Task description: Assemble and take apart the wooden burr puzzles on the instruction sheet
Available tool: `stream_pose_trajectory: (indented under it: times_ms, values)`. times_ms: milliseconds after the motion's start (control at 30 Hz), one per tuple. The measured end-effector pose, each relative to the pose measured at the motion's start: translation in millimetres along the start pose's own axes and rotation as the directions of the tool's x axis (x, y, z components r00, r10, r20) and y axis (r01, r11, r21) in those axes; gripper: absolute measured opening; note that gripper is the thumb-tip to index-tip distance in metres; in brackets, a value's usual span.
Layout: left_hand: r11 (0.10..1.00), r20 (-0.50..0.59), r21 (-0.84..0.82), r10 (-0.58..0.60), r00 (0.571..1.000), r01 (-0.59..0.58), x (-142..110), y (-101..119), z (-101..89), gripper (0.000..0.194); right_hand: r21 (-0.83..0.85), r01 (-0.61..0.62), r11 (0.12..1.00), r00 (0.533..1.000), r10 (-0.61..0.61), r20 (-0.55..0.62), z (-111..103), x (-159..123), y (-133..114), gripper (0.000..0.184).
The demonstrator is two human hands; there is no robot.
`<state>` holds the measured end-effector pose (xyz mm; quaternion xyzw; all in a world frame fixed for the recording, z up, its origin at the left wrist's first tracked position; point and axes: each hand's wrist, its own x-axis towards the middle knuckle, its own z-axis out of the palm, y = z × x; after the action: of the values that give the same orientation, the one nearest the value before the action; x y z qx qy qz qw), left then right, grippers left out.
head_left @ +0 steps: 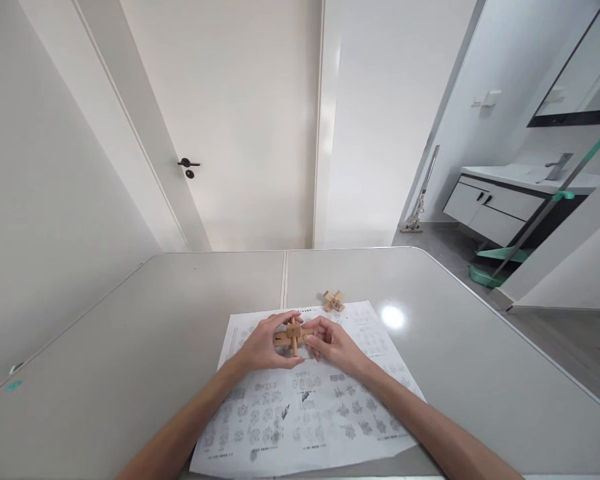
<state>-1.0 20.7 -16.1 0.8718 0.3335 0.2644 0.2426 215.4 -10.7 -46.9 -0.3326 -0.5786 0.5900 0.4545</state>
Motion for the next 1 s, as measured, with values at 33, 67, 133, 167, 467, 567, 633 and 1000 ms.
stream_pose_trajectory:
  times_ms: [33,67,133,167,467,567,633,1000]
  values:
    - [1.000,-0.005,-0.001,0.002,1.000,-0.002,-0.2,0.4,0.0,0.083,-0.002,0.006,1.000,1.000,-0.006,0.001,0.0,0.2,-0.2,0.048]
    - [1.000,-0.011,-0.003,0.003,1.000,-0.003,-0.3,0.7,0.0,0.084,-0.006,0.009,1.000,1.000,-0.009,0.000,0.0,0.3,-0.6,0.048]
    - [1.000,-0.022,-0.006,0.006,1.000,-0.006,-0.5,1.0,-0.1,0.085,-0.023,0.008,1.000,1.000,-0.008,-0.003,-0.1,0.2,-1.8,0.048]
    - [1.000,-0.028,-0.008,0.007,1.000,-0.007,-0.5,1.0,-0.4,0.085,-0.035,0.007,0.999,1.000,-0.007,-0.004,-0.1,0.0,-2.6,0.048]
    - [0.997,-0.029,-0.075,0.007,1.000,-0.009,2.0,3.9,-5.4,0.082,-0.091,0.016,0.996,1.000,-0.018,-0.025,0.4,-1.3,-4.3,0.043]
    - [0.994,-0.025,-0.108,0.001,1.000,-0.004,2.0,5.5,-4.9,0.081,-0.076,0.015,0.997,1.000,-0.016,-0.012,1.0,-0.7,-3.9,0.045]
    - [0.991,-0.027,-0.133,-0.005,1.000,0.002,1.8,6.5,-5.0,0.080,-0.076,0.015,0.997,1.000,-0.015,-0.005,1.3,-1.2,-6.1,0.047]
    - [0.836,0.155,-0.514,-0.127,0.980,0.190,3.2,8.9,-3.8,0.067,-0.563,0.238,0.791,0.953,-0.301,-0.020,2.5,-8.7,-29.3,0.032]
